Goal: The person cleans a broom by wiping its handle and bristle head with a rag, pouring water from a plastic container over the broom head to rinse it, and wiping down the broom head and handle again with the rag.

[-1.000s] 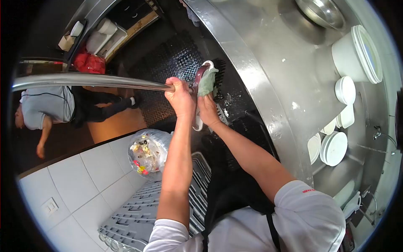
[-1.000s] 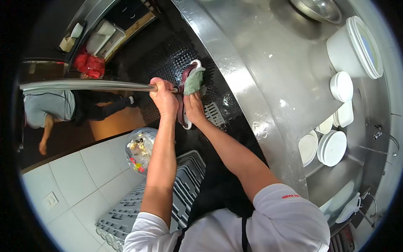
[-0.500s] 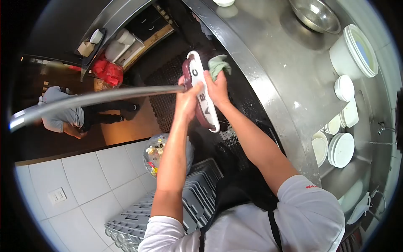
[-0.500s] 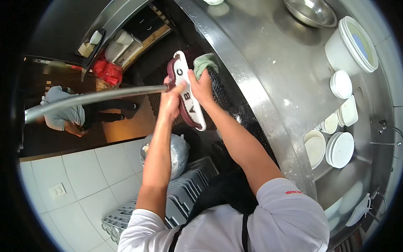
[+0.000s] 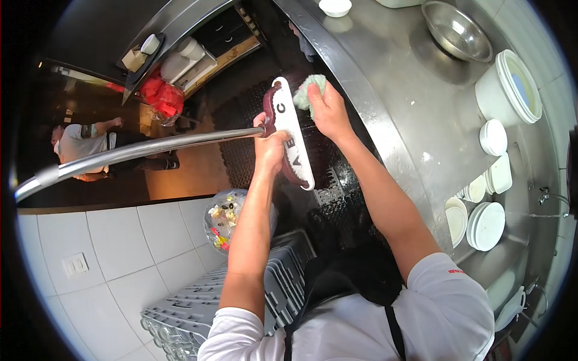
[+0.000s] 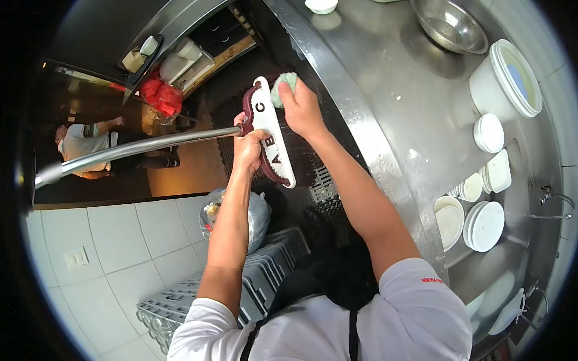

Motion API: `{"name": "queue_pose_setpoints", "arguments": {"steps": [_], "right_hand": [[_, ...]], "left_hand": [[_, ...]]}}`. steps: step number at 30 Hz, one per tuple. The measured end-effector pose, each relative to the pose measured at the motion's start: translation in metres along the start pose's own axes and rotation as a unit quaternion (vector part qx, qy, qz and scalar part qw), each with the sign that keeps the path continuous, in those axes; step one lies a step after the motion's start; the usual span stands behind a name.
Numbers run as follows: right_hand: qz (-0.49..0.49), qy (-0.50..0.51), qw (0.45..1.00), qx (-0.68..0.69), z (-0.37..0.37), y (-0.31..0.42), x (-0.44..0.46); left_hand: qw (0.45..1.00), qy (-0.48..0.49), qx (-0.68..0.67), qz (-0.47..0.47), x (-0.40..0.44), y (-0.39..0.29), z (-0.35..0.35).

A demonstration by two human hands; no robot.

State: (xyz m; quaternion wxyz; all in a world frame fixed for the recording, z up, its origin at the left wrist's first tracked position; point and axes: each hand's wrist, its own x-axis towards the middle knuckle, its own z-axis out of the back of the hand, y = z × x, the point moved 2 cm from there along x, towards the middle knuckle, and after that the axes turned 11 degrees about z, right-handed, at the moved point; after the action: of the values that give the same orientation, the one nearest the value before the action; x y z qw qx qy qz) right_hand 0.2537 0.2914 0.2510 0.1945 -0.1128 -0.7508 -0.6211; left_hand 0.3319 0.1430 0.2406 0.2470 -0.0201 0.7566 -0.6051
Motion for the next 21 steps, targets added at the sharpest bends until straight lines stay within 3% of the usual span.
{"name": "queue_pose_setpoints", "arguments": {"steps": [2, 3, 5, 9, 12, 13, 16, 21], "right_hand": [[0.018, -0.004, 0.999, 0.048, -0.020, 0.010, 0.010], [-0.001, 0.031, 1.000, -0.004, -0.027, 0.022, 0.013], [0.132, 0.116, 0.958, -0.226, -0.040, 0.002, 0.013], [0.035, 0.111, 0.992, -0.050, -0.044, -0.001, -0.055], [0.110, 0.059, 0.946, -0.299, -0.045, -0.029, -0.058], [0.101, 0.043, 0.939, -0.325, -0.046, -0.028, -0.036], [0.097, 0.021, 0.952, -0.290, -0.047, -0.032, 0.004], [0.060, 0.100, 0.972, -0.205, -0.050, -0.016, -0.078]], "left_hand": [[1.000, -0.011, 0.007, 0.010, 0.002, 0.008, -0.001], [1.000, -0.012, 0.014, 0.010, 0.003, 0.012, -0.002], [0.999, 0.011, 0.036, 0.021, -0.005, 0.006, -0.009], [0.999, 0.018, 0.024, -0.029, -0.005, -0.007, -0.004], [0.995, 0.066, 0.057, -0.046, -0.018, -0.007, 0.000], [0.992, 0.094, 0.069, -0.044, -0.023, -0.005, -0.001], [0.994, 0.090, 0.051, -0.019, -0.033, -0.006, -0.010], [0.997, 0.069, 0.012, -0.023, -0.022, -0.026, -0.001]]}}
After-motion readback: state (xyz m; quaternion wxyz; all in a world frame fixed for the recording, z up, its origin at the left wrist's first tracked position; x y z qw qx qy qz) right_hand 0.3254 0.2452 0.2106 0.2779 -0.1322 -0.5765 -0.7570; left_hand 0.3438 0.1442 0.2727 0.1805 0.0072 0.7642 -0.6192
